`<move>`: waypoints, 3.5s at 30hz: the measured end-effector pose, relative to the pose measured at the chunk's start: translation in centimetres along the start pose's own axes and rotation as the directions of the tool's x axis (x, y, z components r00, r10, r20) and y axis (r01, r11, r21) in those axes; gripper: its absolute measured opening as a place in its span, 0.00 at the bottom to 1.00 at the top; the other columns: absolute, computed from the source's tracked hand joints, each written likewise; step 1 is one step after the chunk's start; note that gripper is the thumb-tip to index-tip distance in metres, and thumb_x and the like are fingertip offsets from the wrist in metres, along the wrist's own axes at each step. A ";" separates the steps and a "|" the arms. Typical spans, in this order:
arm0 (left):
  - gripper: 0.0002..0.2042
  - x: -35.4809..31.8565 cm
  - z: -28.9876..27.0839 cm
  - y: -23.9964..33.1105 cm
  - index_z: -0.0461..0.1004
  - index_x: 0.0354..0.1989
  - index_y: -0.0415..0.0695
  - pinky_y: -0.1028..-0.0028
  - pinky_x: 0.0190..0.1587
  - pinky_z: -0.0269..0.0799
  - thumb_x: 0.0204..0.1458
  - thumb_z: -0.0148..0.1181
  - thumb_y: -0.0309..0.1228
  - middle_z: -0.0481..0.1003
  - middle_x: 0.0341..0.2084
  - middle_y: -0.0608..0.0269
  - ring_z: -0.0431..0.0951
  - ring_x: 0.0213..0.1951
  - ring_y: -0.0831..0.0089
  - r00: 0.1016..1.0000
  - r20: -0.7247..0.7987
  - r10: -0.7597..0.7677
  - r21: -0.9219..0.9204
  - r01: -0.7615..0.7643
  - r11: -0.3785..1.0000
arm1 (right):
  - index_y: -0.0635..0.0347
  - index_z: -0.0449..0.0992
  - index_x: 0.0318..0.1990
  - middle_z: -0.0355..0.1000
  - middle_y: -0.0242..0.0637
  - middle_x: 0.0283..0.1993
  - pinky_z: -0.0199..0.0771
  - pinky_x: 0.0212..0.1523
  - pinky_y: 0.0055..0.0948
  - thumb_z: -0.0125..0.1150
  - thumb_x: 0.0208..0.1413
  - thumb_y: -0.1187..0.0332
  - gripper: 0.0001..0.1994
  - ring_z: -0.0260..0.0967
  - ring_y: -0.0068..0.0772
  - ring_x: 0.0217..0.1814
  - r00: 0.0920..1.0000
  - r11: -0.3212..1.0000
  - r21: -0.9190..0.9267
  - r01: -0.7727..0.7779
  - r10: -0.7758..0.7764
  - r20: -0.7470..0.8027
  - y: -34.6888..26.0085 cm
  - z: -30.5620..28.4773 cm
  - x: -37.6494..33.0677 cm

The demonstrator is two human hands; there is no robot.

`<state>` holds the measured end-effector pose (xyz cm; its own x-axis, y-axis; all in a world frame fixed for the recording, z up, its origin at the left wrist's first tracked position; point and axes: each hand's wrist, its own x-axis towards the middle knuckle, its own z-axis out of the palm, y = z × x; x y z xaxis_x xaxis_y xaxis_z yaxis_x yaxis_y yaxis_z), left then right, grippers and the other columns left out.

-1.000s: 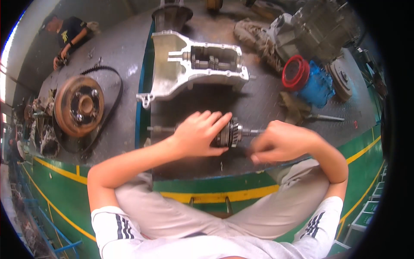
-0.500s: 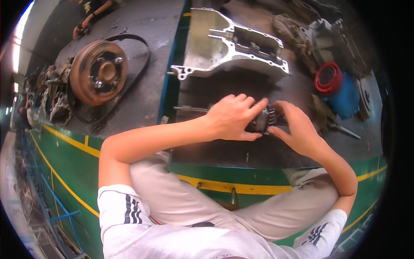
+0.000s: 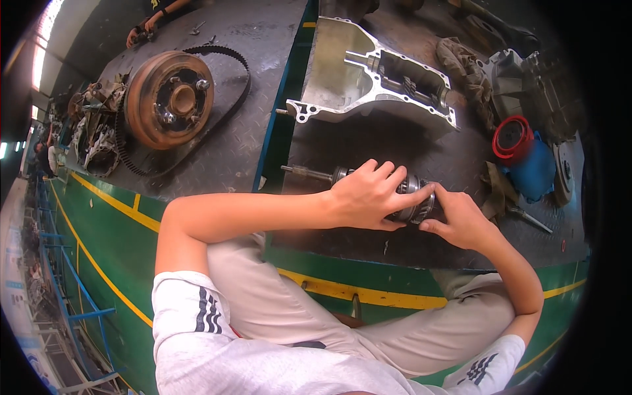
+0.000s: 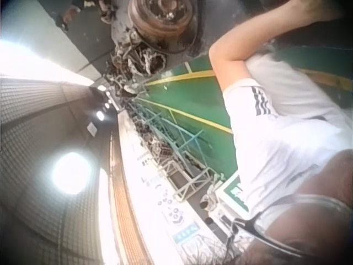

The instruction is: The person slides several metal gears and bearings onto a splined shaft by hand, checking the fit and rotation of the components on the shaft.

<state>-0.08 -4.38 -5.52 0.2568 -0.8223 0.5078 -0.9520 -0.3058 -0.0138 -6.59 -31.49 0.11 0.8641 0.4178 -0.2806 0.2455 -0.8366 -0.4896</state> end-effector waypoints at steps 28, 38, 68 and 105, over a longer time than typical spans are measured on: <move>0.44 0.0 0.0 -0.2 0.70 0.76 0.56 0.63 0.39 0.75 0.52 0.75 0.58 0.79 0.48 0.45 0.81 0.43 0.56 1.000 0.027 -0.007 -0.047 0.009 0.999 | 0.64 0.63 0.68 0.85 0.54 0.42 0.81 0.49 0.44 0.86 0.52 0.60 0.42 0.86 0.53 0.47 0.993 0.951 0.296 0.092 -0.064 -0.102 -0.1 0.1 1.2; 0.46 -0.2 0.1 0.0 0.70 0.78 0.56 0.64 0.41 0.75 0.49 0.76 0.58 0.80 0.52 0.47 0.81 0.43 0.57 0.999 0.037 -0.025 -0.019 0.025 0.999 | 0.67 0.73 0.58 0.84 0.51 0.38 0.81 0.44 0.40 0.81 0.58 0.58 0.30 0.82 0.47 0.36 0.958 0.872 0.421 -0.252 0.162 0.238 0.1 -1.7 2.0; 0.45 0.7 -1.0 -0.1 0.73 0.75 0.50 0.61 0.47 0.79 0.46 0.81 0.53 0.79 0.51 0.48 0.81 0.44 0.54 0.994 0.102 -0.043 -0.051 0.048 0.998 | 0.63 0.70 0.66 0.84 0.59 0.42 0.80 0.50 0.45 0.76 0.64 0.50 0.34 0.83 0.62 0.47 0.998 0.970 0.241 0.036 -0.021 -0.062 0.5 -0.8 1.1; 0.48 0.6 -1.2 0.6 0.69 0.80 0.53 0.59 0.49 0.79 0.48 0.81 0.52 0.78 0.55 0.45 0.81 0.47 0.53 0.983 0.172 -0.071 0.008 0.071 0.997 | 0.69 0.88 0.30 0.65 0.31 0.16 0.60 0.24 0.29 0.54 0.77 0.37 0.39 0.60 0.19 0.19 0.992 0.769 0.629 -0.119 0.117 0.044 1.9 -3.9 0.6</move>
<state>-0.69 -4.42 -4.17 0.3489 -0.8685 0.3522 -0.9299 -0.3674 0.0151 -3.92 -34.18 2.22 0.8669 0.3319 -0.3720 -0.1899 -0.4700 -0.8620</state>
